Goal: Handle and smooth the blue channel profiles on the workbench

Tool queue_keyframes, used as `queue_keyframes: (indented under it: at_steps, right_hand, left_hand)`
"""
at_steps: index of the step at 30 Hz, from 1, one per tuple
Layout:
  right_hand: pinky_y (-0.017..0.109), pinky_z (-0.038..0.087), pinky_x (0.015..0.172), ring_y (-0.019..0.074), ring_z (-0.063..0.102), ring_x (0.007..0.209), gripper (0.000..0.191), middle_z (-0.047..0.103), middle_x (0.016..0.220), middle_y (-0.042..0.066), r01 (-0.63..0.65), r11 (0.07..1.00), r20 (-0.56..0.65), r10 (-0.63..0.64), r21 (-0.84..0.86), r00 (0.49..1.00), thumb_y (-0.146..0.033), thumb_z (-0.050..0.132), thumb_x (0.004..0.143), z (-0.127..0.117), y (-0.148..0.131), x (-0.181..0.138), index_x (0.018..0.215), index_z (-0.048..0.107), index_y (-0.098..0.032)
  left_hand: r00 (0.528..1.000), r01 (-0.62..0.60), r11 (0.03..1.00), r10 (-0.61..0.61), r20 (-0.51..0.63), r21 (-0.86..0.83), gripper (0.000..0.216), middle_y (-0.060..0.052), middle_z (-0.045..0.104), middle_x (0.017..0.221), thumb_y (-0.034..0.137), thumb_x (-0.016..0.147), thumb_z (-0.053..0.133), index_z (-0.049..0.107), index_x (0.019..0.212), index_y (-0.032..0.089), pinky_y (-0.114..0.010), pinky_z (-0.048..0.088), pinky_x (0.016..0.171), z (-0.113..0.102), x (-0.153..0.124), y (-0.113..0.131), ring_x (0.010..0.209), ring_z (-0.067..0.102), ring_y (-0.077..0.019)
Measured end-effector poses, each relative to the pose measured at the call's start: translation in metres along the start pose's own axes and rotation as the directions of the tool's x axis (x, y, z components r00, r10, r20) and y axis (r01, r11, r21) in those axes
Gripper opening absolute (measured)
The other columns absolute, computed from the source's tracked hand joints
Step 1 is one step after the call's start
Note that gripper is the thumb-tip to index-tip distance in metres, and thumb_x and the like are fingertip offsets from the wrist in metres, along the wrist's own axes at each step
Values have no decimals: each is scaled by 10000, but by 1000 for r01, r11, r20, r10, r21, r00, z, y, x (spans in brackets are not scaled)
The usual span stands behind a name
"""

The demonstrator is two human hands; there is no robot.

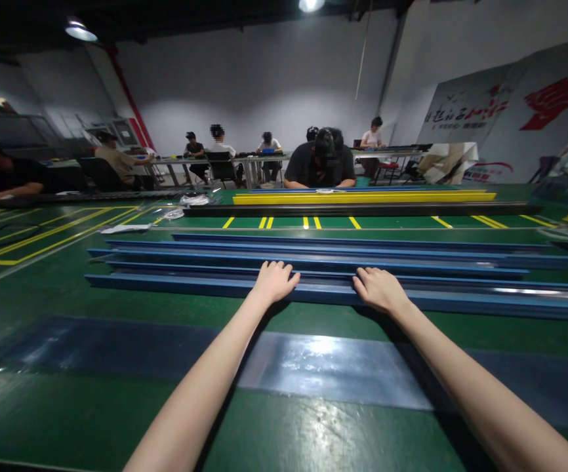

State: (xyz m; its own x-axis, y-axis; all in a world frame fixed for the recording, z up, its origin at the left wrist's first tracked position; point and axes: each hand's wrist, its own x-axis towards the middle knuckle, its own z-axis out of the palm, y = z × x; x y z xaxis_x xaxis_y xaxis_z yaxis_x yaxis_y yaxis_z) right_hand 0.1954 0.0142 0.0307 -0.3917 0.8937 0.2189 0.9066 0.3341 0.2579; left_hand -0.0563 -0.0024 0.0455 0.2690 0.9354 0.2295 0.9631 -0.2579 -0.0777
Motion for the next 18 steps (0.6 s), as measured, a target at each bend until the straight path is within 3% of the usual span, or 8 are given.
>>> queue_keyframes:
  at_steps: [5, 9, 18]
  right_hand:
    - [300, 334, 687, 216, 579, 800, 417, 637, 846, 126, -9, 999, -16, 10, 49, 1000, -368, 209, 891, -10, -27, 1, 879, 559, -142]
    - [310, 332, 687, 232, 574, 818, 406, 632, 877, 139, -37, 994, -15, 38, 106, 999, -375, 240, 881, -17, -54, 6, 900, 567, -135]
    - [329, 308, 747, 222, 543, 889, 514, 623, 939, 116, 31, 981, -86, -14, 193, 996, -500, 196, 883, -21, -88, 16, 938, 566, -147]
  left_hand:
    - [996, -86, 995, 85, -19, -57, 356, -89, 650, 894, 283, 883, 293, 622, 889, 146, -346, 419, 779, -2, 12, 35, 855, 600, -214]
    - [998, -58, 997, 57, -8, -46, 350, -92, 653, 883, 253, 873, 286, 618, 867, 142, -327, 441, 731, 3, 13, 50, 827, 607, -210]
    - [994, 99, 995, -99, -39, -7, 322, -62, 664, 845, 252, 838, 311, 623, 813, 178, -276, 442, 705, 9, -2, 13, 807, 615, -189]
